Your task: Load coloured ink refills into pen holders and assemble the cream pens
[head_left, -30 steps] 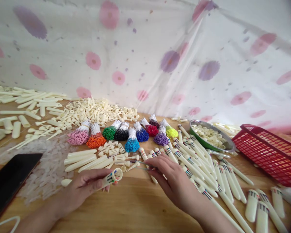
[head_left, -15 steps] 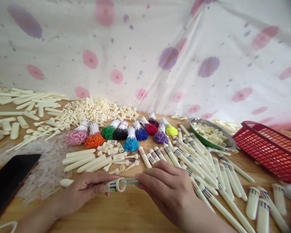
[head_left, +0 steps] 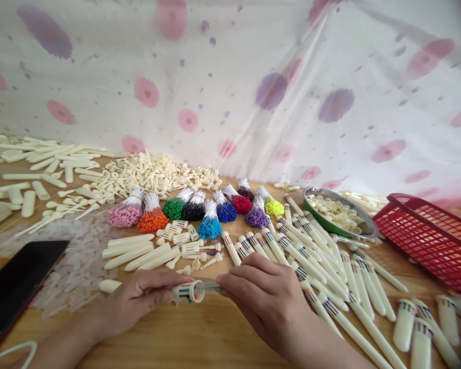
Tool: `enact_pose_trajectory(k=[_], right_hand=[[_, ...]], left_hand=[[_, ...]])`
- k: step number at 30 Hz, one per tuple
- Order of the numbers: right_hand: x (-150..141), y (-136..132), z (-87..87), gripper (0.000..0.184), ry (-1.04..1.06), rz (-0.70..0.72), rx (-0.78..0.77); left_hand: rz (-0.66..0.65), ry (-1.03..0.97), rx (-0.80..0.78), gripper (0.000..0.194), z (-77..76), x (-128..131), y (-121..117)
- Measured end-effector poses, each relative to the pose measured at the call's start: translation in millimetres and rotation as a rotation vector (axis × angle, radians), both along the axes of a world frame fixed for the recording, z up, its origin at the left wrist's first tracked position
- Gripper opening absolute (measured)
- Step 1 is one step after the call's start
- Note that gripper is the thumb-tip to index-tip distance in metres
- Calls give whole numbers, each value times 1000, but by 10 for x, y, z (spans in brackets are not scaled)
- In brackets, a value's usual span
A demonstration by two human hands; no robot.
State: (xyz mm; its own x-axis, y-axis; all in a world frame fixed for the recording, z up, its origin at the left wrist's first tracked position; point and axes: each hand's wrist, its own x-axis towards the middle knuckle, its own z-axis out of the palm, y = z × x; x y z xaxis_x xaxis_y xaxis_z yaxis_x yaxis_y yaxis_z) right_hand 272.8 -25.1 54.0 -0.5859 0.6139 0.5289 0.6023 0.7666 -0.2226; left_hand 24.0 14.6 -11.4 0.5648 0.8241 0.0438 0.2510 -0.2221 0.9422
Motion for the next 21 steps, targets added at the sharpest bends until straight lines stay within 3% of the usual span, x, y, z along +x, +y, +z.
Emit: enact_pose_trajectory(k=[5, 14, 21], right_hand=[[-13, 13, 0, 16, 30, -2, -4], [13, 51, -93, 18, 33, 58, 18], [89, -4, -23, 26, -148, 102, 192]], left_hand=[[84, -59, 44, 23, -41, 48, -13], [97, -76, 122, 23, -106, 54, -15], [134, -126, 228, 22, -155, 84, -28]])
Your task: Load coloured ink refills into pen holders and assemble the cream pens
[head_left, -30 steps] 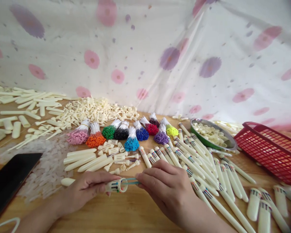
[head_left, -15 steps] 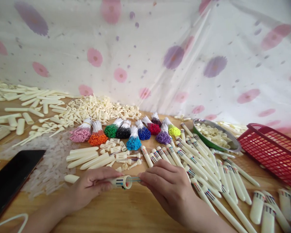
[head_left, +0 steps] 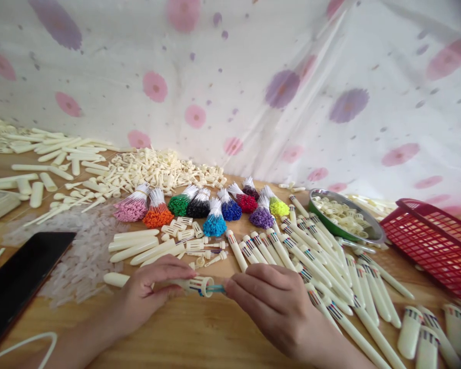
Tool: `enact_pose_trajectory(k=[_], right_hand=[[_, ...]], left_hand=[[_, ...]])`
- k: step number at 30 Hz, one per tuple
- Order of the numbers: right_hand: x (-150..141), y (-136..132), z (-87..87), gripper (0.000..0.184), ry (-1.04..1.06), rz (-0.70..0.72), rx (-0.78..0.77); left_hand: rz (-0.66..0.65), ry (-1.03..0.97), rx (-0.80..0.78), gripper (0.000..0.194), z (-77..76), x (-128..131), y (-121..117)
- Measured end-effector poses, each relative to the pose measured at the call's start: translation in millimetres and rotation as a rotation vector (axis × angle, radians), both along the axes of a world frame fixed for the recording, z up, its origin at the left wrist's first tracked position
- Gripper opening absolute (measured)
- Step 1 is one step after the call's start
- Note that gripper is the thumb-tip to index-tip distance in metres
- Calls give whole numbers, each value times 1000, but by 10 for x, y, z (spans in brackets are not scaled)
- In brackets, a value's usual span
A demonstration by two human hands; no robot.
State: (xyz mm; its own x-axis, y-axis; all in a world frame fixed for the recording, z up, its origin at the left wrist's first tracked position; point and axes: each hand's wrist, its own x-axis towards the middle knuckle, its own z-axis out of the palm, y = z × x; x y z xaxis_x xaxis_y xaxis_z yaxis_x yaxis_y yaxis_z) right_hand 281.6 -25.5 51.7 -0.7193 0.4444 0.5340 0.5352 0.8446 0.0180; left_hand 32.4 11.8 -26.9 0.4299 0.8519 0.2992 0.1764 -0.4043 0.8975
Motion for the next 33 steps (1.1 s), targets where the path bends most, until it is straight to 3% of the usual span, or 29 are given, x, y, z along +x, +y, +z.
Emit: enact_pose_trajectory(k=[4, 6, 9, 12, 16, 21, 24, 28, 33], right_hand=[[25, 24, -16, 24, -26, -3, 27], [24, 63, -77, 18, 44, -53, -60], [-11, 120, -226, 10, 128, -235, -243], [-89, 151, -406, 6, 20, -401, -379], [-219, 155, -585, 8, -216, -557, -419], [-216, 234, -531, 13, -240, -633, -423], [-61, 498, -353, 19, -135, -771, -436], [223, 1125, -153, 25, -108, -1049, -458], [437, 1771, -151, 35, -187, -1071, -544]], left_hand=[[40, 20, 31, 22, 6, 8, -17], [87, 47, 20, 21, 13, 4, -23], [160, 56, -11, 21, 16, -8, -24], [188, 66, -26, 21, 13, -14, -22], [233, 83, -30, 21, 4, -14, -16], [258, 79, -11, 24, -32, -23, -8], [280, 78, 21, 23, -48, -21, -10], [293, 79, 108, 21, -60, -15, -19], [285, 99, 186, 23, -82, -24, -22]])
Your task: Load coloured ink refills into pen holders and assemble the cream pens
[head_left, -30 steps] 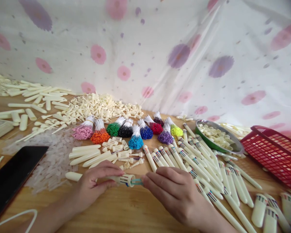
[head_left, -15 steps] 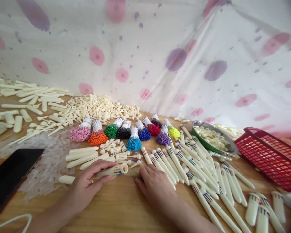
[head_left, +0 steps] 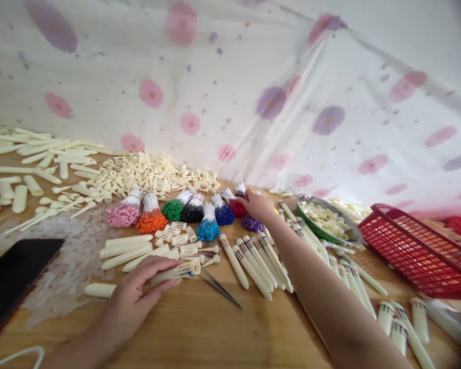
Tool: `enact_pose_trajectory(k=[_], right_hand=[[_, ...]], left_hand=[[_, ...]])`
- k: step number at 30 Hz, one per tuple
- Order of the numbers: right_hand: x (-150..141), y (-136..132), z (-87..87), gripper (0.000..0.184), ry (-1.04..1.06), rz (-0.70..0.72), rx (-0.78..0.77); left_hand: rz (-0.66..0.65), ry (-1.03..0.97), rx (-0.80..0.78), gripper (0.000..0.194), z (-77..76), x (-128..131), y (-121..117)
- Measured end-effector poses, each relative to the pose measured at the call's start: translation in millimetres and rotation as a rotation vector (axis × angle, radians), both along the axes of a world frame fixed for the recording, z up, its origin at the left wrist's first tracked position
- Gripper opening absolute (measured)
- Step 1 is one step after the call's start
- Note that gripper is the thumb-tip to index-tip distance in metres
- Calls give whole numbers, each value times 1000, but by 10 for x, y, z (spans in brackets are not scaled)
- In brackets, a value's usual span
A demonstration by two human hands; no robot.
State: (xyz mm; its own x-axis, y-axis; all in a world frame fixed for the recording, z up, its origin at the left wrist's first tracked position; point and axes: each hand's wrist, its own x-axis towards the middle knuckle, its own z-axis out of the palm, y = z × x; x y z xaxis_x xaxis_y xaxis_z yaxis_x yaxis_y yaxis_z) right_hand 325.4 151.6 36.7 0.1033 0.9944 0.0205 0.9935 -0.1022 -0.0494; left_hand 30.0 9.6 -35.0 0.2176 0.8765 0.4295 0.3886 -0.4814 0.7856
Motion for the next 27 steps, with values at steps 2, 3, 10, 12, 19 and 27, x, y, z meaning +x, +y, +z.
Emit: enact_pose_trajectory(k=[2, 3, 10, 12, 19, 27], right_hand=[[31, 128, -37, 36, 15, 44, -75], [44, 171, -53, 35, 32, 71, -111], [199, 236, -75, 26, 282, 203, -281], [247, 194, -55, 26, 374, 212, -311], [268, -46, 16, 26, 629, 192, -296], [161, -604, 186, 26, 504, 2, -35]], left_hand=[[4, 3, 5, 23, -2, 0, 0], [5, 1, 4, 23, 1, 2, -1], [-1, -38, -7, 22, 38, 34, -10], [-6, -38, -12, 22, 42, 39, -9], [17, -9, -13, 21, 27, 39, -1], [19, -4, 38, 22, 32, 34, -19]])
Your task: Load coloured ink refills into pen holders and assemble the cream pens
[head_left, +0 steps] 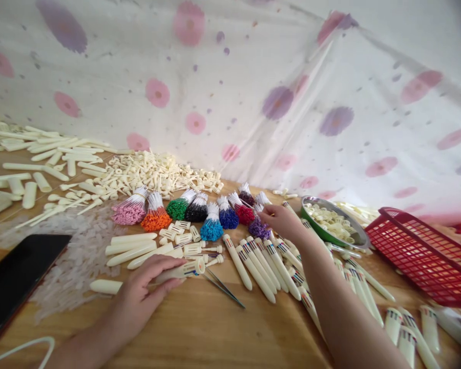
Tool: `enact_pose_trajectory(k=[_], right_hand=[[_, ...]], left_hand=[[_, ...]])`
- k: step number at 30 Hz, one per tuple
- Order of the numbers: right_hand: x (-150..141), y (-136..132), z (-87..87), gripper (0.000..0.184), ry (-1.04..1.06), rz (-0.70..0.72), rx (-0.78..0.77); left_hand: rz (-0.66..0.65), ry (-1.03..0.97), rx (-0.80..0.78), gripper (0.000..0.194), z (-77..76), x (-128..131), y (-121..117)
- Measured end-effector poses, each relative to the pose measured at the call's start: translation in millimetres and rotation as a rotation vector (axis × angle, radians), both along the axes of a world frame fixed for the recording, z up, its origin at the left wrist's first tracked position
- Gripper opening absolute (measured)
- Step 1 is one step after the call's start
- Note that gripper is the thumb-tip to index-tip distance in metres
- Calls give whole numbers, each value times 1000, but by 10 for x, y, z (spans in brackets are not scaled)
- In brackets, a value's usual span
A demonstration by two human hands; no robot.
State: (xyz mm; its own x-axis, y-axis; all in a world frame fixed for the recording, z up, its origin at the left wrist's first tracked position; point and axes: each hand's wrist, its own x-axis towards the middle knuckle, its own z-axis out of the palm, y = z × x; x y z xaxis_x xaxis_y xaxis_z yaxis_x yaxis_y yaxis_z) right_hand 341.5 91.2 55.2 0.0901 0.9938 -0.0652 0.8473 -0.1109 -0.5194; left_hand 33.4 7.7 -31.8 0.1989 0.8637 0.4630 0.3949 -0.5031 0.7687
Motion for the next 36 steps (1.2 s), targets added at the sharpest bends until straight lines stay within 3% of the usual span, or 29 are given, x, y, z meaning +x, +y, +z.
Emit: enact_pose_trajectory(k=[3, 7, 10, 18, 27, 36], right_hand=[[-61, -387, 127, 28, -91, 8, 160], [-135, -820, 239, 29, 110, 585, 33], [-184, -922, 234, 31, 182, 752, -31], [-238, -808, 31, 30, 279, 846, -66], [-251, -765, 5, 28, 340, 856, -119], [-332, -779, -33, 25, 316, 873, -102]], left_hand=[[-15, 21, 34, 23, 0, -9, 3], [-25, 58, 63, 25, -15, -31, 19], [-48, 83, 64, 24, -11, -38, 16], [-75, 96, 93, 26, 0, -39, -1], [-136, 131, 100, 30, -61, -45, -6], [-175, 147, 126, 27, -11, -11, -32]])
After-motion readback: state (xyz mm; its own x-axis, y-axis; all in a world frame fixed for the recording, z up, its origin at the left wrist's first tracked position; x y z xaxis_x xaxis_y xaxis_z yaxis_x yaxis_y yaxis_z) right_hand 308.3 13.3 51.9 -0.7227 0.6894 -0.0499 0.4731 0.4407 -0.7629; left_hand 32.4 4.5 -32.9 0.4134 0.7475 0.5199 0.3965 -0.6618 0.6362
